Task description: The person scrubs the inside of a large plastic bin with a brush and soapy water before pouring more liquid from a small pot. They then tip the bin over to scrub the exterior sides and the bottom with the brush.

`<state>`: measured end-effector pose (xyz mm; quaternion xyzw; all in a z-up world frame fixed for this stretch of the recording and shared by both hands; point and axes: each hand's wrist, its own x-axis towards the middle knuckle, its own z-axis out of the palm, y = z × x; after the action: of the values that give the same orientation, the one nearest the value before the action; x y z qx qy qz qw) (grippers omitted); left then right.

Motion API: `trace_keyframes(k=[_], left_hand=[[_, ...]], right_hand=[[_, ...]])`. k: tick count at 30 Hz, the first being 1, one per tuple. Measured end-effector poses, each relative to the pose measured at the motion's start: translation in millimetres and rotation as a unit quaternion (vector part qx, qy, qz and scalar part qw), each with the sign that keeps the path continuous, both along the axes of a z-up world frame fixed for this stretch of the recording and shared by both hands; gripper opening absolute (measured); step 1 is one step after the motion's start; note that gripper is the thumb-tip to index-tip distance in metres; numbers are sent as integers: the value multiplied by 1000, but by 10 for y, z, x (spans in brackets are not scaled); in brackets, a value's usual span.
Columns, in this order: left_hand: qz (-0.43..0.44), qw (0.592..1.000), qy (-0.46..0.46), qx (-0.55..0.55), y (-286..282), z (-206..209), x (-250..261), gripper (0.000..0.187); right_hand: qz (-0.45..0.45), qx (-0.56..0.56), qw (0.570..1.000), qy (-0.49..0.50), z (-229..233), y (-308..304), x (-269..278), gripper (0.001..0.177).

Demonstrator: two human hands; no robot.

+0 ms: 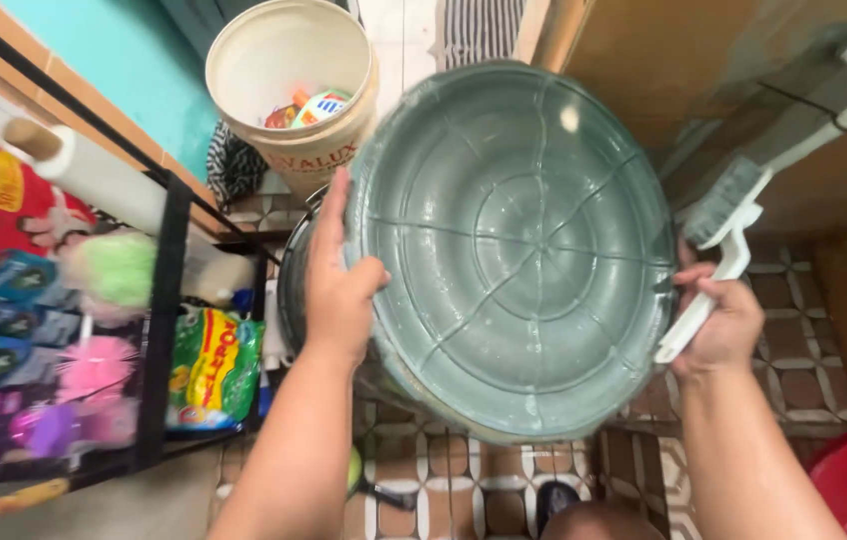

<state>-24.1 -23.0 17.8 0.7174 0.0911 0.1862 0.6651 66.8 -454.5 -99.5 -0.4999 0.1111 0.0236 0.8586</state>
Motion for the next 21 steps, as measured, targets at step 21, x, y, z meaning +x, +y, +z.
trace_keyframes(k=[21], left_hand=[[-9,982,121,143,341,99,234,101]], right_hand=[[94,-89,981,144,200,-3,501,40]])
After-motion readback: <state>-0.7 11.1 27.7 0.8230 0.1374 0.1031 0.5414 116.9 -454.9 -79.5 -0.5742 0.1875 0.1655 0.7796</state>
